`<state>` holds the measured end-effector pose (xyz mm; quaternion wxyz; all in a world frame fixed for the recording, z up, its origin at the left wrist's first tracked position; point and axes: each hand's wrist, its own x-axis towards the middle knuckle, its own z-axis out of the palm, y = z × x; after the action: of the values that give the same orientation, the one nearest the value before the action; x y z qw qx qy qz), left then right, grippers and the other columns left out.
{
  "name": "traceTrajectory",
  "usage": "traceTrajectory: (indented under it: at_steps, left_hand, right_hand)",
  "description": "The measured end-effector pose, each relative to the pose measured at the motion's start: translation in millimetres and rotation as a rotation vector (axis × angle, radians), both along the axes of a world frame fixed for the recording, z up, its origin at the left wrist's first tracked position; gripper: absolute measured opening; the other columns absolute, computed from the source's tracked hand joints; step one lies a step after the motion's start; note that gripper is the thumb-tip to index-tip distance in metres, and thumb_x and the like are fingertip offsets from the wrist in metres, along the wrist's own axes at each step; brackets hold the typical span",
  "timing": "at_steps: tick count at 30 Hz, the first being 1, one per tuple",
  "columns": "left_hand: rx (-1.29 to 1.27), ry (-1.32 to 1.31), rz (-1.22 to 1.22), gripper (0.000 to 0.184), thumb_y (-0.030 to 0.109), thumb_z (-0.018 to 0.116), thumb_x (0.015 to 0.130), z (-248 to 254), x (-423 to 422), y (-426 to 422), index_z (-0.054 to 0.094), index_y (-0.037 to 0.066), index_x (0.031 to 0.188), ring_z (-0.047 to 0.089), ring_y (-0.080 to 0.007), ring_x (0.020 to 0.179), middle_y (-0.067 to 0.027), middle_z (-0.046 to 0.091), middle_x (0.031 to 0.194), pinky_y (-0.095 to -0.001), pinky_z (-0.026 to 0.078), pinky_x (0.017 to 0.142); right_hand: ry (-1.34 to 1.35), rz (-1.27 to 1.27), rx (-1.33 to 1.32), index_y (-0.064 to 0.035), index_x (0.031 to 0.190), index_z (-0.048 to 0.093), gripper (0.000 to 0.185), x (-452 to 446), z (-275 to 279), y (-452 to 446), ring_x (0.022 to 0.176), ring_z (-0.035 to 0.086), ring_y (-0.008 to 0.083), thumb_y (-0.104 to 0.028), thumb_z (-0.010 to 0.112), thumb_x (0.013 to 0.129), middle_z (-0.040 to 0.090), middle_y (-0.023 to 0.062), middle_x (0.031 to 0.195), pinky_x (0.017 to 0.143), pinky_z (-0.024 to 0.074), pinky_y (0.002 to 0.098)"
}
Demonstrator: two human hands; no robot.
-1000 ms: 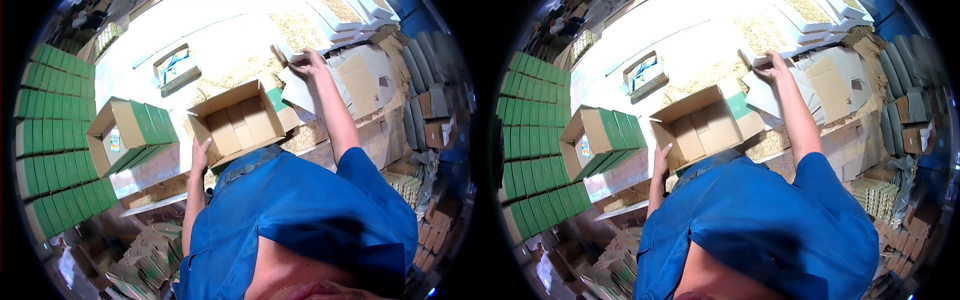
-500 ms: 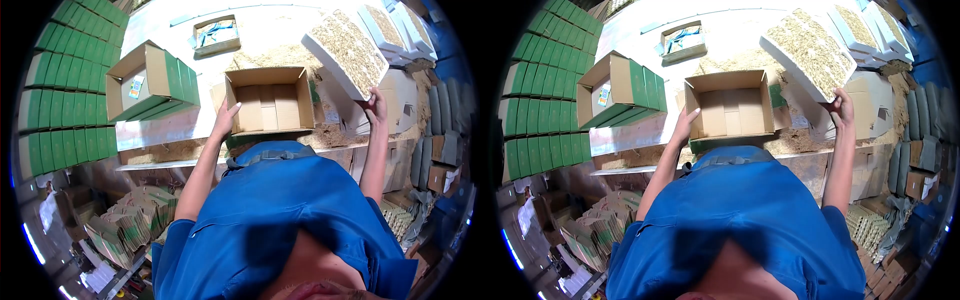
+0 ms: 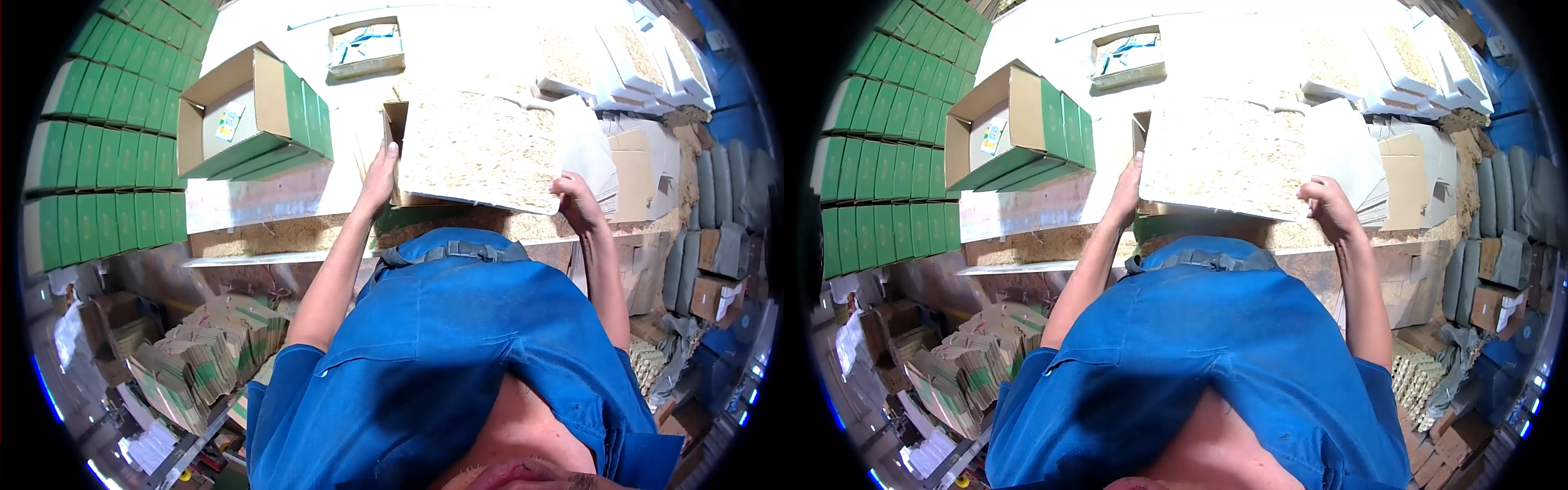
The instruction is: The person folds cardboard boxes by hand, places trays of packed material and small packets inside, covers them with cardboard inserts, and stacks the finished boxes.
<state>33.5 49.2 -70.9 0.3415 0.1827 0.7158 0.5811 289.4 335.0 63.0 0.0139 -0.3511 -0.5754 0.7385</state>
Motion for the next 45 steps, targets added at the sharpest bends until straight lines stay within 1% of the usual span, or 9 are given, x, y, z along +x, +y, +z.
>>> traceTrajectory:
  at_steps: [6,23,26,30,33,36,37,41,45]
  left_hand:
    - [0.103,-0.111,0.055,0.073,0.055,0.024,0.103,-2,-1,4,0.037,-0.005,0.143,0.049,-0.0295,0.126,-0.0229,0.053,0.133,-0.0358,0.035,0.108]
    - [0.1,-0.249,0.054,0.076,0.056,0.018,0.103,-12,-1,-4,0.04,-0.006,0.142,0.052,-0.024,0.121,-0.0206,0.051,0.136,-0.0333,0.039,0.104]
    - [0.026,-0.161,0.077,0.07,0.052,0.025,0.104,24,6,1,0.036,-0.005,0.144,0.047,-0.0252,0.127,-0.0222,0.049,0.139,-0.0348,0.036,0.108]
    - [-0.146,0.579,0.114,0.065,0.039,0.055,0.096,62,15,7,0.034,0.004,0.148,0.035,-0.0333,0.139,-0.0237,0.034,0.15,-0.0385,0.03,0.114]
    - [-0.159,1.035,-0.159,0.073,0.039,0.066,0.088,109,29,24,0.037,0.008,0.148,0.026,-0.0342,0.144,-0.0204,0.03,0.153,-0.0518,0.023,0.116]
    - [-0.627,1.233,-0.579,0.086,0.049,0.078,0.072,118,44,52,0.041,0.025,0.146,0.018,-0.0305,0.147,-0.0103,0.026,0.157,-0.0772,0.013,0.106]
    - [-0.673,1.202,-0.612,0.088,0.05,0.079,0.071,123,46,57,0.041,0.024,0.146,0.019,-0.0307,0.147,-0.0109,0.027,0.156,-0.0746,0.012,0.108]
    - [-0.677,1.29,-0.817,0.094,0.053,0.078,0.069,122,43,66,0.037,0.024,0.148,0.021,-0.0303,0.146,-0.0143,0.029,0.155,-0.0572,0.009,0.119]
    - [-0.681,1.188,-0.894,0.092,0.044,0.081,0.069,88,45,69,0.037,0.023,0.147,0.027,-0.0319,0.143,-0.0157,0.031,0.153,-0.0552,0.018,0.118]
  right_hand:
    - [-0.085,0.058,0.131,-0.006,0.076,0.058,0.011,-24,51,-28,0.06,0.044,0.0044,-0.016,0.061,0.074,0.051,-0.003,0.068,0.056,0.0369,0.0198]
    - [-0.152,0.114,0.124,0.0003,0.079,0.055,0.01,-52,-25,-24,0.063,0.046,0.0125,-0.009,0.052,0.078,0.053,0.0039,0.071,0.058,0.038,0.0265]
    - [-0.187,0.076,0.163,0.0031,0.081,0.056,0.011,-57,-29,-35,0.064,0.05,0.014,-0.005,0.05,0.076,0.054,0.0054,0.07,0.058,0.0421,0.0278]
    - [-0.242,0.136,0.182,0.0058,0.087,0.06,0.018,-54,-59,-26,0.069,0.06,0.0221,-0.005,0.049,0.078,0.062,0.013,0.074,0.066,0.0497,0.0344]
    - [-0.187,0.087,0.723,0.0004,0.121,0.059,0.045,-59,-53,-47,0.1,0.066,0.0325,-0.001,0.044,0.08,0.068,0.0234,0.105,0.089,0.0496,0.0385]
    - [-0.001,0.007,0.981,0.0021,0.119,0.057,0.042,-59,-51,-62,0.112,0.057,0.0434,0.006,0.045,0.079,0.057,0.0266,0.125,0.096,0.0471,0.0428]
    - [0.111,0.0,1.284,0.0023,0.118,0.058,0.044,-57,-50,-68,0.113,0.057,0.0415,0.009,0.047,0.076,0.054,0.0246,0.13,0.096,0.048,0.0425]
    - [0.284,-0.031,1.305,-0.0015,0.116,0.062,0.043,-55,-36,-46,0.117,0.057,0.0356,0.01,0.054,0.075,0.057,0.0204,0.128,0.1,0.0485,0.0389]
    - [-0.369,-0.108,1.44,-0.0091,0.133,0.052,0.057,-29,-65,25,0.141,0.03,0.0337,-0.004,0.069,0.08,0.036,0.0172,0.147,0.118,0.0284,0.047]
